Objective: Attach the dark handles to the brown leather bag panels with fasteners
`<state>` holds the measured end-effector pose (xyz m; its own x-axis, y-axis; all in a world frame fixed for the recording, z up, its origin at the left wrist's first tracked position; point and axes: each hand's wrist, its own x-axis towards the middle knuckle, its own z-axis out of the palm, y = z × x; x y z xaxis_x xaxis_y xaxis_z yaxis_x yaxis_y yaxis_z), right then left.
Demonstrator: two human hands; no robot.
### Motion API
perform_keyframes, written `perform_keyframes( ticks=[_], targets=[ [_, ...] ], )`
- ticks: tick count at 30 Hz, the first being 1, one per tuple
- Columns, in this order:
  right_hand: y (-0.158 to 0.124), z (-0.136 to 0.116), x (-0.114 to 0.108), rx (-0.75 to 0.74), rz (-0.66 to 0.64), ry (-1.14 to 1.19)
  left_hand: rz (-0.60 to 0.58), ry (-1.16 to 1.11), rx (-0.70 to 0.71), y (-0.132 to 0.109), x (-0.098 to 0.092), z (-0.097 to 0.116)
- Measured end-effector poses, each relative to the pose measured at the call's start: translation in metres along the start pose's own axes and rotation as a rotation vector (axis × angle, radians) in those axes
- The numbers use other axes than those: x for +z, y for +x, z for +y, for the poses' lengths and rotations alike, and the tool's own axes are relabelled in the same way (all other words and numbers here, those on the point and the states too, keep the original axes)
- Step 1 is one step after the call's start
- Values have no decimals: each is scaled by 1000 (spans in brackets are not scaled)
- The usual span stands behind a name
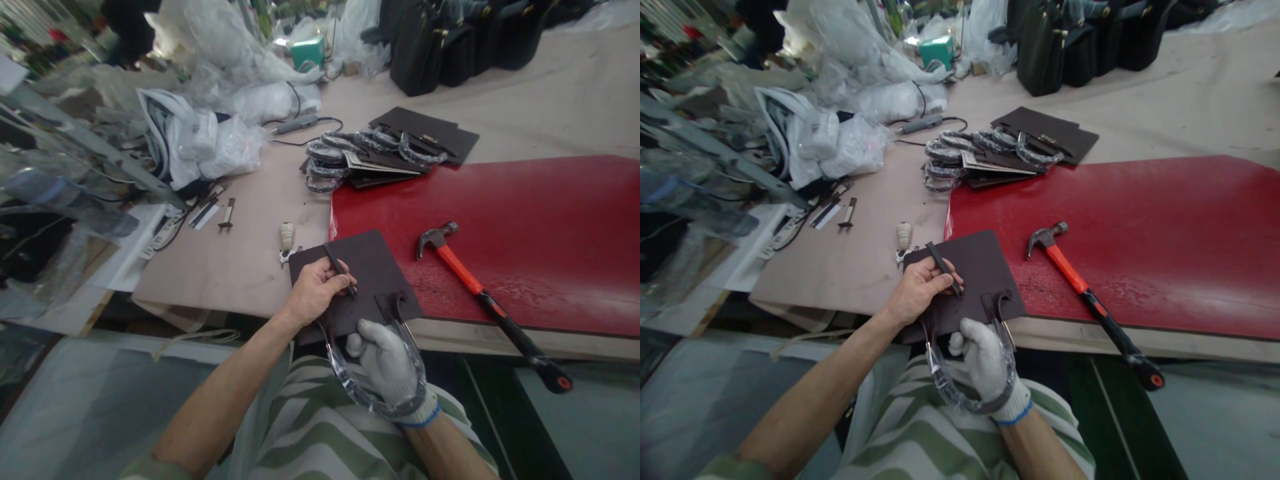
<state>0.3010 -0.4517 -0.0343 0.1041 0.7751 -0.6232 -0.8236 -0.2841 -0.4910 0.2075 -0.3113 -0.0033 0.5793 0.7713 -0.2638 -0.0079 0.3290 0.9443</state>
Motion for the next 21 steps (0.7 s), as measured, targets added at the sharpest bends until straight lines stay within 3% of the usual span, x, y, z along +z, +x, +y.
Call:
perform_keyframes(
  ticks=[7,21],
  targets=[
    [6,8,14,-197,71,30,7,-46,48,-7,-2,4],
    [3,14,10,-107,70,115,-22,-33,35,-16,2,-1]
  ],
)
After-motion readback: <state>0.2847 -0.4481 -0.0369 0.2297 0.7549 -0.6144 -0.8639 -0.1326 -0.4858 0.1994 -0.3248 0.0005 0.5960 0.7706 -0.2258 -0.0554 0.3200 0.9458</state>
